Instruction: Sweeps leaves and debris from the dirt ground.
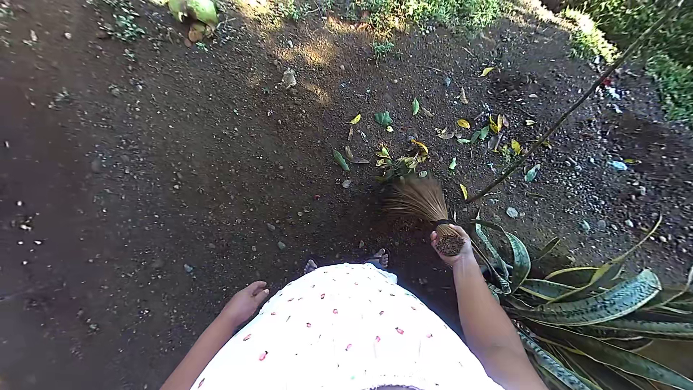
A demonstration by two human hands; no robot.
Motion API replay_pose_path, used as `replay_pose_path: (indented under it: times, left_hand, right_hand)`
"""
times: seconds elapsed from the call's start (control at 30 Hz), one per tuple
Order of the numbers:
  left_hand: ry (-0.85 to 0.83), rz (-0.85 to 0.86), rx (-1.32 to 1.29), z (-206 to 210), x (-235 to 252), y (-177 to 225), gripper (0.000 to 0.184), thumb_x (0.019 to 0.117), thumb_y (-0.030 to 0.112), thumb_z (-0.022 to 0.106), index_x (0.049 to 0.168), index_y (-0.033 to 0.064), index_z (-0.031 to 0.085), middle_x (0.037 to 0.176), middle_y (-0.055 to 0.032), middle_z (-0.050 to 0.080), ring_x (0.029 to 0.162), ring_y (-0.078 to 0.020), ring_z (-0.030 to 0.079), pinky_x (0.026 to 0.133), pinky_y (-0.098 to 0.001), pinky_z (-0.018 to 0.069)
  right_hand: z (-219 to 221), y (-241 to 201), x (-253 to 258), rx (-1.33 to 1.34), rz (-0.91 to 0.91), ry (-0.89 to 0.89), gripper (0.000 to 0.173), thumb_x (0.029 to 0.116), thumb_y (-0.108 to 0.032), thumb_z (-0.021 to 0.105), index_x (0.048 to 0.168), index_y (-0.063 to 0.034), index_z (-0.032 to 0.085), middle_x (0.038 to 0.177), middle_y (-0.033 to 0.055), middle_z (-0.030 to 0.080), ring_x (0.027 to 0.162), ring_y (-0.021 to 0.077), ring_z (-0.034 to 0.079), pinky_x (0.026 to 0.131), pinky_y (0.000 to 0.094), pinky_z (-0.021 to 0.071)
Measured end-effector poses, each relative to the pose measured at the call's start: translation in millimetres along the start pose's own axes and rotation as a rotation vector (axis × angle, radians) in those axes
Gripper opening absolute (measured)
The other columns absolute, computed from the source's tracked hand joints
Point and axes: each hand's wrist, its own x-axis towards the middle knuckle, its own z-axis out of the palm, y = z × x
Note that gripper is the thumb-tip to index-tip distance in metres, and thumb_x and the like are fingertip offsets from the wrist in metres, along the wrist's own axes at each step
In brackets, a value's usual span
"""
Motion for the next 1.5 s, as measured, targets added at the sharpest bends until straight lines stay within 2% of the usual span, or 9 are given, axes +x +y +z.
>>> replay_pose_path:
  times: [0.13, 0.3, 0.4, 0.6, 0.73, 0.97, 1.27, 1.37, 1.5]
  left_hand:
    - [-0.054, 0.009, 0.042, 25, 44, -60, 0.043, 0.1093, 0.035, 0.050, 0.145, 0.0115, 0.056, 0.134, -0.0139, 0.068, 0.128, -0.0299, 0.063, 0.112, -0.0541, 0.0456]
    - [-0.087, 0.164, 0.017, 56, 73, -119, 0.043, 0.1102, 0.032, 0.049, 0.145, 0.0079, 0.056, 0.134, -0.0182, 0.068, 0.125, -0.0329, 0.065, 0.109, -0.0515, 0.0493]
    - [-0.177, -0.045, -0.014, 28, 59, -78, 0.038, 0.1109, 0.024, 0.050, 0.145, 0.0080, 0.055, 0.139, -0.0169, 0.064, 0.134, -0.0320, 0.058, 0.115, -0.0472, 0.0403]
    - [-0.141, 0.142, 0.069, -26, 190, -147, 0.044, 0.1074, 0.040, 0.052, 0.145, 0.0178, 0.058, 0.139, -0.0105, 0.066, 0.131, -0.0271, 0.061, 0.114, -0.0526, 0.0455]
    - [-0.086, 0.179, 0.032, -127, 202, -128, 0.044, 0.1080, 0.036, 0.054, 0.145, 0.0131, 0.056, 0.137, -0.0141, 0.066, 0.129, -0.0288, 0.063, 0.113, -0.0524, 0.0463]
    - [0.155, 0.015, -0.084, -284, 153, -95, 0.046, 0.1103, 0.025, 0.051, 0.148, 0.0002, 0.049, 0.140, -0.0278, 0.059, 0.133, -0.0404, 0.057, 0.114, -0.0562, 0.0410]
    - [-0.041, -0.022, 0.049, -259, 298, -191, 0.049, 0.1062, 0.039, 0.058, 0.145, 0.0103, 0.055, 0.136, -0.0172, 0.066, 0.129, -0.0325, 0.062, 0.112, -0.0546, 0.0466]
    - [-0.075, 0.050, 0.115, -262, 294, -137, 0.048, 0.1062, 0.042, 0.055, 0.144, 0.0127, 0.057, 0.134, -0.0141, 0.067, 0.127, -0.0294, 0.064, 0.111, -0.0531, 0.0481]
    - [-0.014, 0.014, 0.088, -302, 221, 27, 0.049, 0.1092, 0.034, 0.053, 0.149, 0.0050, 0.051, 0.141, -0.0208, 0.062, 0.133, -0.0357, 0.059, 0.114, -0.0562, 0.0435]
  right_hand:
    - [28, 57, -7, -0.169, -0.192, -0.045, 0.015, 0.1042, -0.019, 0.043, 0.106, -0.0066, 0.052, 0.079, 0.0096, 0.065, 0.065, 0.0192, 0.067, 0.058, 0.0358, 0.0596]
    - [66, 93, -49, -0.331, 0.129, -0.098, 0.018, 0.1027, -0.020, 0.043, 0.102, -0.0062, 0.054, 0.082, 0.0122, 0.068, 0.067, 0.0216, 0.069, 0.058, 0.0364, 0.0596]
    - [94, 93, -60, -0.471, 0.392, -0.253, 0.034, 0.1035, -0.031, 0.036, 0.095, -0.0056, 0.057, 0.078, 0.0121, 0.068, 0.064, 0.0210, 0.068, 0.057, 0.0332, 0.0583]
    - [212, 183, -38, -0.441, 0.517, -0.417, 0.038, 0.1062, -0.027, 0.032, 0.089, -0.0092, 0.061, 0.072, 0.0060, 0.068, 0.061, 0.0122, 0.067, 0.054, 0.0267, 0.0571]
    - [257, 216, 15, -0.244, 0.421, -0.267, 0.036, 0.1059, -0.035, 0.036, 0.099, -0.0063, 0.057, 0.075, 0.0106, 0.065, 0.061, 0.0192, 0.066, 0.053, 0.0322, 0.0569]
    - [250, 126, 49, 0.167, -0.099, 0.008, 0.035, 0.1047, -0.042, 0.039, 0.107, -0.0100, 0.052, 0.082, 0.0105, 0.064, 0.064, 0.0205, 0.067, 0.053, 0.0332, 0.0579]
    - [344, 206, 19, -0.069, 0.125, -0.137, 0.019, 0.1019, -0.020, 0.046, 0.102, -0.0035, 0.055, 0.081, 0.0152, 0.067, 0.068, 0.0243, 0.068, 0.061, 0.0397, 0.0600]
    - [375, 180, 15, -0.107, 0.347, -0.265, 0.028, 0.1039, -0.029, 0.041, 0.097, -0.0052, 0.056, 0.074, 0.0129, 0.066, 0.062, 0.0216, 0.068, 0.056, 0.0337, 0.0590]
    - [421, 151, 57, -0.191, 0.494, -0.370, 0.031, 0.1054, -0.031, 0.040, 0.098, -0.0068, 0.057, 0.075, 0.0107, 0.065, 0.062, 0.0198, 0.067, 0.056, 0.0326, 0.0583]
